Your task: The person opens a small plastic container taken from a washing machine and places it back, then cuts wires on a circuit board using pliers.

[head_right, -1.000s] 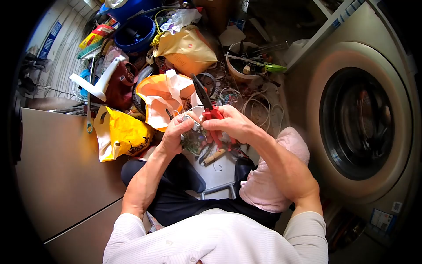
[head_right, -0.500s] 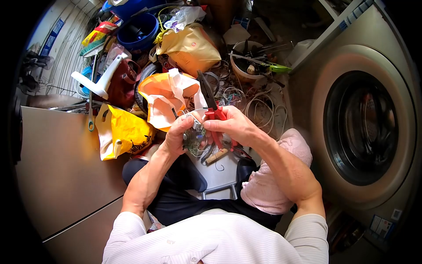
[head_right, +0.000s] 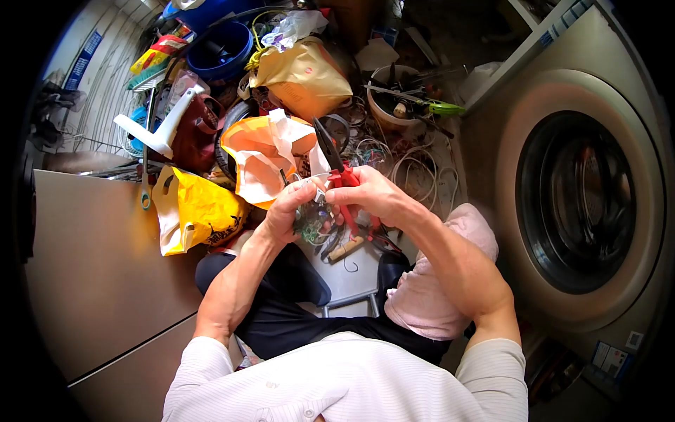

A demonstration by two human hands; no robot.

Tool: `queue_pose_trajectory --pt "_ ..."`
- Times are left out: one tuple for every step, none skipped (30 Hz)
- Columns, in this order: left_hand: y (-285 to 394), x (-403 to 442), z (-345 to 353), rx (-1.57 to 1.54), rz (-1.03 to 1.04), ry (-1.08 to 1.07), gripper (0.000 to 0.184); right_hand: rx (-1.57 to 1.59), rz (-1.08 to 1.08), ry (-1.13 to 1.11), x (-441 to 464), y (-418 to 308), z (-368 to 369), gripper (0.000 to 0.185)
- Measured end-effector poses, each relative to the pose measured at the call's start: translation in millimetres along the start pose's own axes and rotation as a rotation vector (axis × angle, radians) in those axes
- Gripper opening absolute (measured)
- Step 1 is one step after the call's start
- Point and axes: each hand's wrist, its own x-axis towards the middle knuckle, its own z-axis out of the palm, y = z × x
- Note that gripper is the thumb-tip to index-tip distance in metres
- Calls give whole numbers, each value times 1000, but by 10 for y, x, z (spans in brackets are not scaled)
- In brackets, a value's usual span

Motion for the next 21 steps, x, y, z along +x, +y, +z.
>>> queue_pose_trajectory --pt "19 5 4 -3 2 -24 37 -11 -13 15 -31 -58 14 27" --pt "34 10 9 -3 3 -24 37 -23 -26 32 -49 -97 23 27" --pt "50 12 23 -12 17 -31 37 -24 -25 32 -47 -107 28 27" --pt "54 9 31 -21 30 -38 37 -51 -42 45 -45 -110 40 28" --pt "48 11 12 -22 29 -38 37 -79 -59 56 -44 -109 50 28" --pt "46 12 -9 -18 29 -41 37 -79 -59 57 -33 -77 45 28" --pt "40 9 -24 -13 29 -45 37 -85 -82 49 -13 -25 35 27" --pt "33 11 -36 -12 28 -48 37 -91 -108 43 0 3 23 26" --pt "28 3 -33 12 26 -11 36 -92 -110 44 -11 -22 40 26" --pt "10 -15 -30 32 22 29 35 -120 -106 78 -36 -47 71 25" --pt "-6 -21 -38 28 18 29 35 -147 -99 113 -59 -49 96 25" --pt "0 -13 -38 56 33 54 35 -160 -115 146 -48 -21 111 24" --pt "-4 1 -33 82 45 77 34 -197 -137 124 -21 -26 98 27" --pt "-12 19 -30 73 79 75 33 -234 -75 141 -55 -50 45 27" --pt "32 22 21 64 82 113 29 -277 -21 158 -90 -170 45 27" --pt "56 60 49 63 94 140 26 -219 -72 197 -7 -68 1 30" --pt "66 77 64 60 103 171 23 -206 -90 213 28 -13 -86 30" --pt "65 83 17 46 100 217 19 -210 -87 267 51 13 -136 29" --pt "83 83 -32 74 82 204 17 -217 -81 318 74 66 -203 29" --pt "70 97 -120 88 83 206 17 -249 -42 344 128 164 -315 26" --pt "53 112 -177 105 82 205 17 -253 -42 349 171 308 -434 26"
